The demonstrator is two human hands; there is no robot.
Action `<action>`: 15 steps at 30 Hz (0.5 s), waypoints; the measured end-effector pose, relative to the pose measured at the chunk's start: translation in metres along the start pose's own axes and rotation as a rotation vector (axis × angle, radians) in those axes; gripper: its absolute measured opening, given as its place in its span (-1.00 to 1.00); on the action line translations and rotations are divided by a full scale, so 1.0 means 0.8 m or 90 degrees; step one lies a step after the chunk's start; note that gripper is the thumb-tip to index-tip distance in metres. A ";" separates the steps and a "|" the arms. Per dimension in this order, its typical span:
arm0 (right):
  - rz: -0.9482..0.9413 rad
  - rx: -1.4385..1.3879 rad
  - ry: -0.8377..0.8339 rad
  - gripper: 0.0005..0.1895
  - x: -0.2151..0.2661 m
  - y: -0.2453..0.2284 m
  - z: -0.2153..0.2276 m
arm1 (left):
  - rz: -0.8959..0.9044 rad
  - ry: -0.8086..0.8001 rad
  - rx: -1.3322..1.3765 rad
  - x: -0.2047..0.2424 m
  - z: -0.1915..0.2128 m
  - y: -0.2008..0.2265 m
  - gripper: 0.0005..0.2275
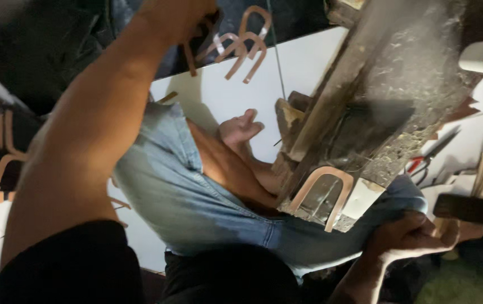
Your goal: The person sits on the floor and assembles sandals by applying glue to black insoles and attaching brown U-shaped straps. They repeatedly pick up insoles, apply adhesive, and press the straps into place.
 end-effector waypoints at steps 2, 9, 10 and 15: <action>0.012 0.009 -0.010 -0.58 -0.001 -0.007 -0.002 | -0.018 -0.002 0.022 0.004 -0.004 0.004 -0.80; -0.111 -0.051 0.041 -0.51 0.011 0.002 -0.004 | -0.039 0.037 -0.168 0.020 -0.011 0.009 -0.88; -0.099 -0.047 0.039 -0.51 0.009 0.000 -0.003 | -0.028 0.023 -0.189 0.018 -0.015 0.009 -0.86; -0.061 0.009 0.029 -0.54 0.008 -0.009 0.005 | 0.038 -0.062 -0.198 0.008 -0.025 0.009 -0.83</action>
Point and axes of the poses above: each hand's wrist, its own x-axis away from the middle knuckle, its own z-axis out of the back of the hand, y = z × x, the point moved 8 cm from there along -x, towards the middle knuckle, and after that the axes turned 14 degrees about z, right-handed, at the moved point
